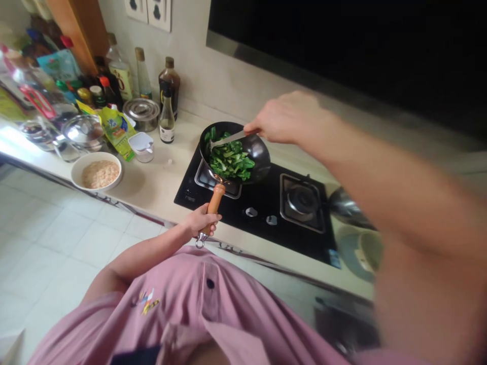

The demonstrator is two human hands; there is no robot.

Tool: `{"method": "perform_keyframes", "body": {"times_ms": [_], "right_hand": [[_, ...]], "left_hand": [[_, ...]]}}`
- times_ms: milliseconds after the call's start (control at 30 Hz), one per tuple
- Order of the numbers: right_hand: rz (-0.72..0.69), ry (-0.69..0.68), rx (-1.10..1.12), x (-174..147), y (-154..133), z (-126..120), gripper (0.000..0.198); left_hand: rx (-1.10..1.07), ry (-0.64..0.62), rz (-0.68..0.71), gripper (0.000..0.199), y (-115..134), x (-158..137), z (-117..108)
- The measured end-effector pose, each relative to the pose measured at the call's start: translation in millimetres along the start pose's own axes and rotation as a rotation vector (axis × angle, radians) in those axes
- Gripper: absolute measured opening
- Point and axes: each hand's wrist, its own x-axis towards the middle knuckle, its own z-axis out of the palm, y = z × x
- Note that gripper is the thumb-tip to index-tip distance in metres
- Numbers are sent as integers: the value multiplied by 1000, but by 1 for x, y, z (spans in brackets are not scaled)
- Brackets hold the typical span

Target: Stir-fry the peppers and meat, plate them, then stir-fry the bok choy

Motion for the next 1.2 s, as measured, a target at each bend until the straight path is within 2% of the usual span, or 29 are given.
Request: {"method": "perform_keyframes", "body": {"times_ms": [133,267,333,400,533,633,733,833,933,1067,1133,1200], "right_hand": [[101,-100,-180,-23,31,8,35],[282,-173,-162,-48,50,-9,41],[308,-170,-160,-48,49,-20,41],[262,-113,-137,-40,41,-28,44],[68,23,-95,-5,13,-29,46],[-26,-16,-110,20,-1,-18,37],[18,-106,-109,22,7,1,36],[129,-159,-61,-9,35,31,40],[204,-181,-2,-62,60,73,45],[272,-139,107,-131,65,124,52],[272,-139,146,-159,64,135,53],[271,-105,164,-183,66,136,54]], "left_hand": [[3,-5,-5,36,-1,2,-1],[8,-9,-17,38,0,3,-1],[12,-9,-17,38,1,3,-1],[11,-9,-20,38,2,2,-1],[13,6,-21,39,2,0,0],[13,11,-15,38,3,-1,1],[11,7,-8,38,4,-2,2],[19,8,-13,36,5,-2,2],[26,8,-20,36,5,-2,1],[18,6,-16,37,5,-2,0],[20,14,-16,35,5,-3,1],[25,17,-21,33,7,-4,2]]}}
